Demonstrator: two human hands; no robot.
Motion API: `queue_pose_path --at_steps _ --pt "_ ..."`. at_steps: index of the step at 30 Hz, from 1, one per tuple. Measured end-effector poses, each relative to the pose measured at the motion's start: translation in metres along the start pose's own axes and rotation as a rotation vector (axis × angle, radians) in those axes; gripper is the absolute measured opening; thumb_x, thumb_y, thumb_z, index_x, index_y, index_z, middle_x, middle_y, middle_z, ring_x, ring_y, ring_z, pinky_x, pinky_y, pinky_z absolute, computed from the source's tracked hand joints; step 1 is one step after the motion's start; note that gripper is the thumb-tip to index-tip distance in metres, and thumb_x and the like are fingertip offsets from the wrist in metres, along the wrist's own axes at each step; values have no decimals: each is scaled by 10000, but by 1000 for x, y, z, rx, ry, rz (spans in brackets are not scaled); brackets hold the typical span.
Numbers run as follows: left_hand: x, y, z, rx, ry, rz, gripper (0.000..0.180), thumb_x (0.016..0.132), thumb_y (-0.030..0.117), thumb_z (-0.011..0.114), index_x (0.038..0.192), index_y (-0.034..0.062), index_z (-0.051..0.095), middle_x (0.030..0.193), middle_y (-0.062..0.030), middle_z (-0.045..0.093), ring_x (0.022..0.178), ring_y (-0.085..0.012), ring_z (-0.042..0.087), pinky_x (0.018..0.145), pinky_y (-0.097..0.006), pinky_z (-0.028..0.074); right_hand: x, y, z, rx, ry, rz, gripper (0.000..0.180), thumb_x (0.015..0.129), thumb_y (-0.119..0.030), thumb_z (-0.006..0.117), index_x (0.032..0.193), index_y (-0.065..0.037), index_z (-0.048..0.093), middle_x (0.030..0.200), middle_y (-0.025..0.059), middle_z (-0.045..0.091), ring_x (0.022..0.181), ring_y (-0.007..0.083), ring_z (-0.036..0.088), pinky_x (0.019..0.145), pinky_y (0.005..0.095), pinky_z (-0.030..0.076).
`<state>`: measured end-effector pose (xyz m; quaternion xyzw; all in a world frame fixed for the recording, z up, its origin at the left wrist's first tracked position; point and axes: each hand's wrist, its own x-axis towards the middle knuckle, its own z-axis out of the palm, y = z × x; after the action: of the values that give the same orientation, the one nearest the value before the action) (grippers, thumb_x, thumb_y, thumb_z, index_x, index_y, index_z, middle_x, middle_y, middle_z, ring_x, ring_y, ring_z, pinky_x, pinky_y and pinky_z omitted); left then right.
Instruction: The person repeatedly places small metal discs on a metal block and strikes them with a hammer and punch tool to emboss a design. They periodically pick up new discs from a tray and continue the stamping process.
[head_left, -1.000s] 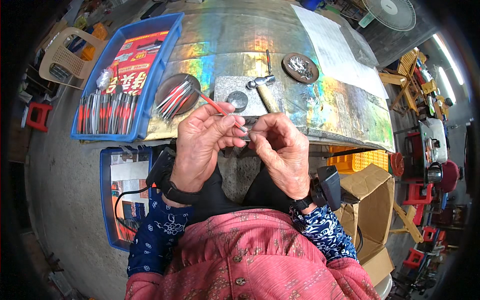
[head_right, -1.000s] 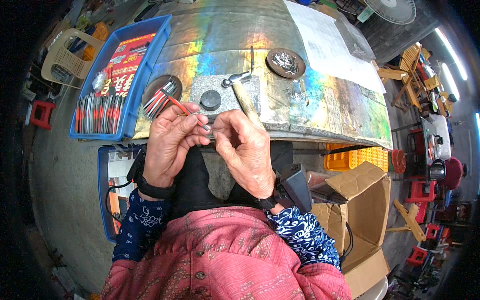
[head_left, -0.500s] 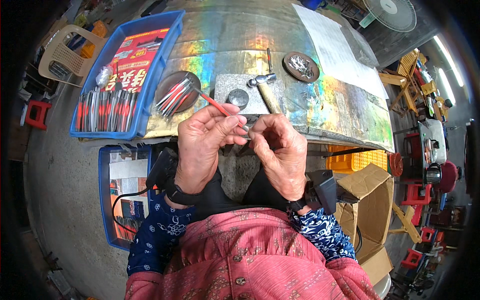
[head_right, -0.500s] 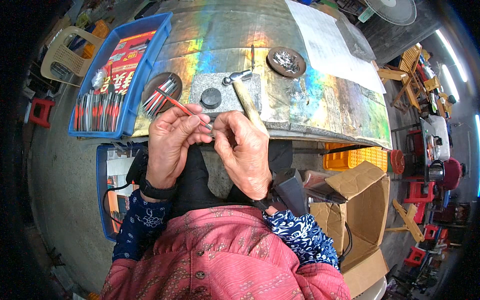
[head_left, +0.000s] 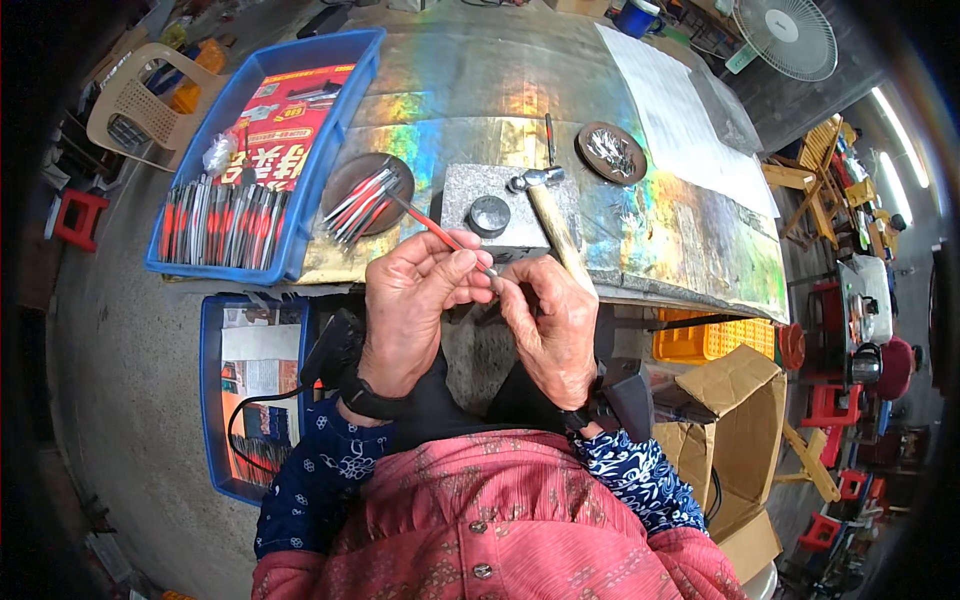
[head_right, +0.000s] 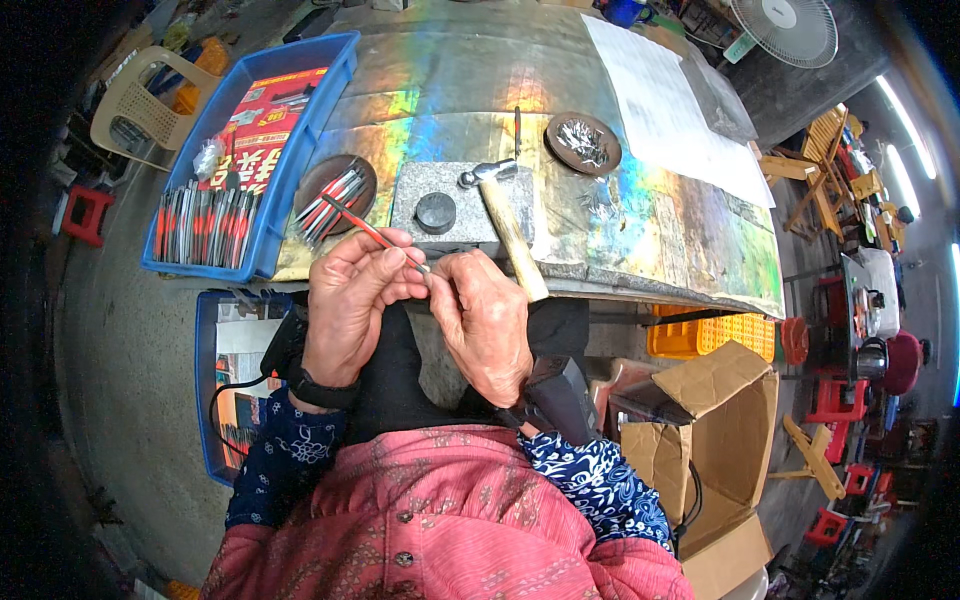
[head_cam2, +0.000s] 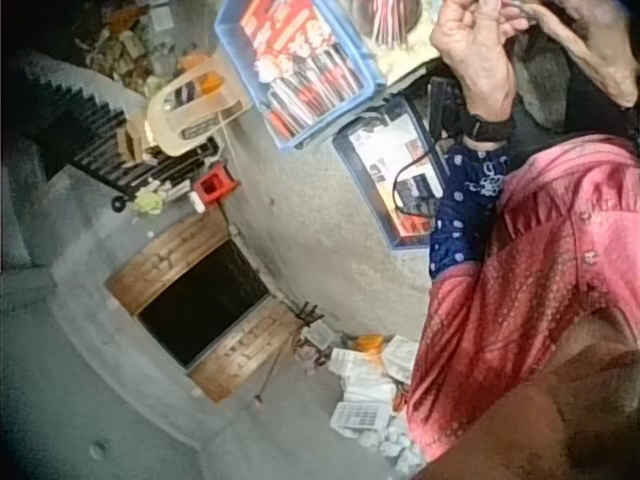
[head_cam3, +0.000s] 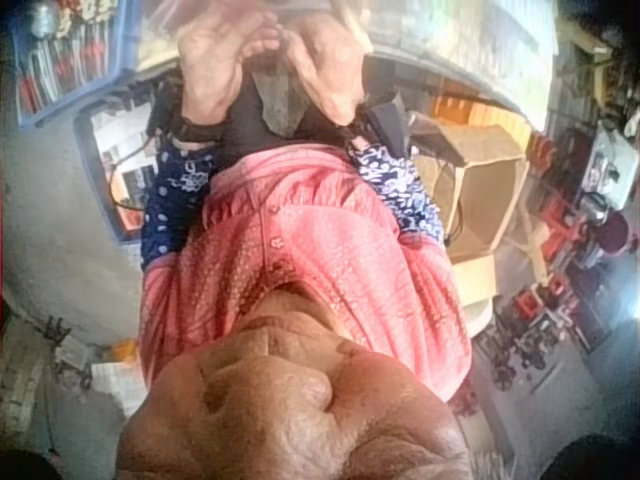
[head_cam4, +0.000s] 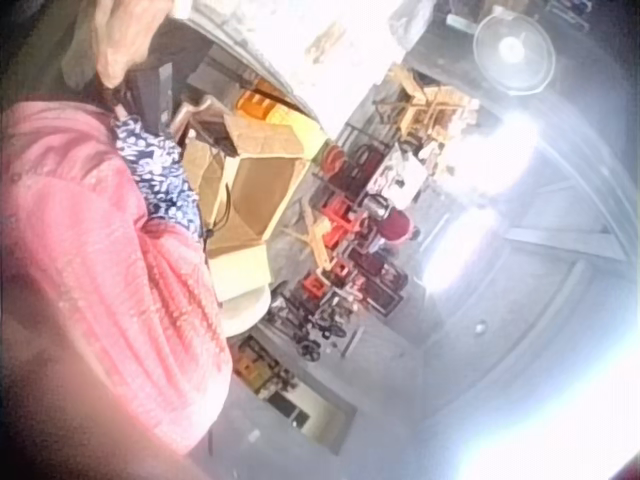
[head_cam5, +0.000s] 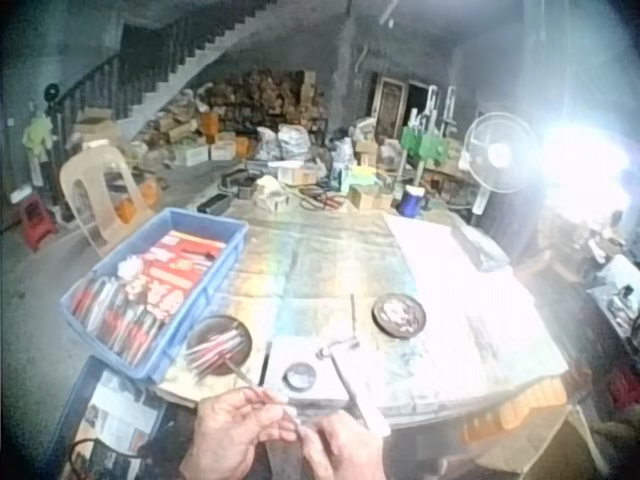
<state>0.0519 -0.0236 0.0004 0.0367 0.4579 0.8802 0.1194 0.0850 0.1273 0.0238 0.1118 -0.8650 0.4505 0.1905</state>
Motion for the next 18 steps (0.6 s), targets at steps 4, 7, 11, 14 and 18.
queue_pose_path --at_steps 4,7,11,14,18 --pt "9 0 0 -7 2 23 175 939 66 600 1080 -37 601 926 -123 674 760 -157 671 685 -267 582 6 3 -2 -37 -16 -8 99 819 -15 671 891 -11 604 786 153 600 687 336 607 618 391 478" --pt "20 3 -2 47 6 70 167 928 50 609 1068 -42 609 904 -109 674 739 -141 662 648 -248 572 8 10 -13 -209 15 -56 125 805 -55 700 894 -29 615 786 137 584 703 323 598 638 396 476" --pt "40 6 -7 201 -13 187 149 917 20 607 1049 -48 614 882 -103 670 728 -131 653 616 -238 565 10 21 -31 -556 53 -155 207 779 -78 710 957 -28 617 890 133 564 811 318 561 697 406 474" --pt "51 6 -7 341 -12 239 141 918 4 600 1047 -48 621 879 -102 673 722 -120 646 611 -222 549 7 27 -39 -654 -20 -76 323 794 -88 695 1088 -25 578 943 160 543 830 337 561 715 413 475" --pt "59 2 -4 452 13 262 137 912 -7 607 1040 -49 632 880 -99 679 703 -111 640 614 -216 540 4 33 -37 -627 -102 84 444 799 -87 689 1206 -22 523 958 180 534 840 370 578 706 437 484"
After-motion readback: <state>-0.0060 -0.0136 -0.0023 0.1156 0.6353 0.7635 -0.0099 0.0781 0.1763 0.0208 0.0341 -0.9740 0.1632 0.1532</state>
